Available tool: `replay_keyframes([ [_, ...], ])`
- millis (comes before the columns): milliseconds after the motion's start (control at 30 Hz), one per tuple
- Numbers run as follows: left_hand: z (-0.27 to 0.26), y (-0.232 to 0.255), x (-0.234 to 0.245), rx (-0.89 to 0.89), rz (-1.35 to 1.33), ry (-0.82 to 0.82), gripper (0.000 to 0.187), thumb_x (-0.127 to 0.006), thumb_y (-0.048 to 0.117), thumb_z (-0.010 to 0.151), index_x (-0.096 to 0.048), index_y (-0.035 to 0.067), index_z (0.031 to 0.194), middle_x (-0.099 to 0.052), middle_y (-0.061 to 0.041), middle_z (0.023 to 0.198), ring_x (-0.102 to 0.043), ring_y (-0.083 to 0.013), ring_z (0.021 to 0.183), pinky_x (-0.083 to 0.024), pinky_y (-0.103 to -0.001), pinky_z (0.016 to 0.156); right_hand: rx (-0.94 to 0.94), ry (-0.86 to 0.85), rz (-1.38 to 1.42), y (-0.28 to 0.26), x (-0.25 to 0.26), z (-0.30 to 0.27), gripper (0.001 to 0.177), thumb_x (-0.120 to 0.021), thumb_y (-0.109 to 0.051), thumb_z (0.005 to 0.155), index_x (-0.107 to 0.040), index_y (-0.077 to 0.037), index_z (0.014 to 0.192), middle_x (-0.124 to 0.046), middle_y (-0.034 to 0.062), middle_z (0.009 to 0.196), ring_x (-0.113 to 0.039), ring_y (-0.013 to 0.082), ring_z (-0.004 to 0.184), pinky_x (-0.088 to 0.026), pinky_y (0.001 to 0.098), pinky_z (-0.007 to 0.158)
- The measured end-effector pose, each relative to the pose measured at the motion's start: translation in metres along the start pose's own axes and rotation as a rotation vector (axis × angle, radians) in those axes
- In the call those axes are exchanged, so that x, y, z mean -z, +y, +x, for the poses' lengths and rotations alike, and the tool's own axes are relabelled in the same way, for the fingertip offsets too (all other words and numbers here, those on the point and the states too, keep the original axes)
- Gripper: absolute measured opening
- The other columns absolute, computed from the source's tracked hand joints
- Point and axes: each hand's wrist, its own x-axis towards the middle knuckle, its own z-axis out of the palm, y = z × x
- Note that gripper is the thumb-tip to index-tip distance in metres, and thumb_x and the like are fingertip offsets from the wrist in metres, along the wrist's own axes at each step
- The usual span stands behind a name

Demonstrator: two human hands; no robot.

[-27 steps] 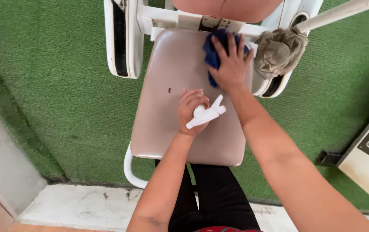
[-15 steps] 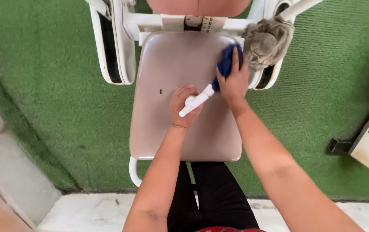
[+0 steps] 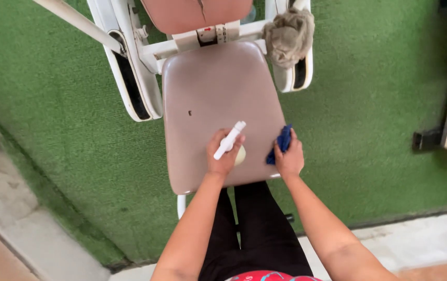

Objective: Cleaning and wiping down various parts of a gym machine using a spray bottle and cloth.

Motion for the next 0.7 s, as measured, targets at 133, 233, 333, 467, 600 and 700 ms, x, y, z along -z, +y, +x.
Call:
replay_keyframes([
  [133,-0.039,0.014,0.026,-0.084,0.042,-0.076,0.035,-0.087,0.021,0.084,-0.065,0.008,0.108,-0.071,-0.005,0.091,-0.069,-0.0179,0.078,-0.057,-0.031,0.071,-0.147,0.055,0.001,0.024,-0.026,-0.035,0.072,-0.069,-0.048,0.091,-0.043,-0.021,0.153,-0.060,0.0179,0.125,-0.061,0.0408,0.112,-0.052,0.0514,0.092],
  [233,-0.054,0.034,0.052,-0.059,-0.066,-0.203,0.040,-0.085,0.022,0.086,-0.063,0.010,0.117,-0.071,-0.003,0.088,-0.069,-0.0147,0.077,-0.057,-0.029,0.070,-0.162,0.293,0.069,0.044,-0.072,-0.054,0.074,-0.073,-0.043,0.096,-0.040,-0.019,0.156,-0.050,0.0232,0.139,-0.052,0.0441,0.124,-0.044,0.0539,0.106],
  [333,-0.074,0.056,0.079,-0.001,0.016,-0.275,0.059,-0.087,0.021,0.078,-0.060,0.011,0.130,-0.066,-0.003,0.079,-0.065,-0.0135,0.068,-0.054,-0.030,0.065,-0.231,0.421,0.300,0.048,-0.093,-0.078,0.088,-0.077,-0.032,0.093,-0.026,-0.013,0.162,-0.025,0.0349,0.150,-0.036,0.0505,0.134,-0.036,0.0543,0.111],
  [467,-0.092,0.079,0.114,-0.023,0.040,-0.309,0.068,-0.080,0.016,0.089,-0.052,0.017,0.151,-0.065,0.000,0.078,-0.061,-0.0131,0.065,-0.054,-0.030,0.067,-0.379,0.230,0.459,0.005,-0.068,-0.103,0.092,-0.073,-0.013,0.090,-0.016,-0.011,0.163,-0.015,0.0344,0.152,-0.035,0.0464,0.133,-0.036,0.0496,0.114],
  [600,-0.116,0.098,0.150,-0.060,-0.002,-0.359,0.059,-0.076,0.011,0.089,-0.060,0.015,0.146,-0.063,-0.004,0.084,-0.056,-0.0155,0.070,-0.052,-0.031,0.069,-0.657,-0.244,1.244,-0.052,0.001,-0.128,0.080,-0.056,0.002,0.076,-0.036,-0.008,0.152,-0.057,0.0300,0.125,-0.064,0.0457,0.101,-0.051,0.0571,0.088],
  [700,-0.128,0.117,0.176,-0.147,-0.046,-0.428,0.044,-0.078,0.011,0.090,-0.068,0.013,0.133,-0.068,-0.004,0.089,-0.060,-0.0151,0.074,-0.051,-0.029,0.072,-0.761,-0.763,1.654,-0.076,0.055,-0.148,0.057,-0.059,-0.015,0.082,-0.050,-0.004,0.137,-0.069,0.0205,0.114,-0.072,0.0347,0.096,-0.059,0.0522,0.084],
])
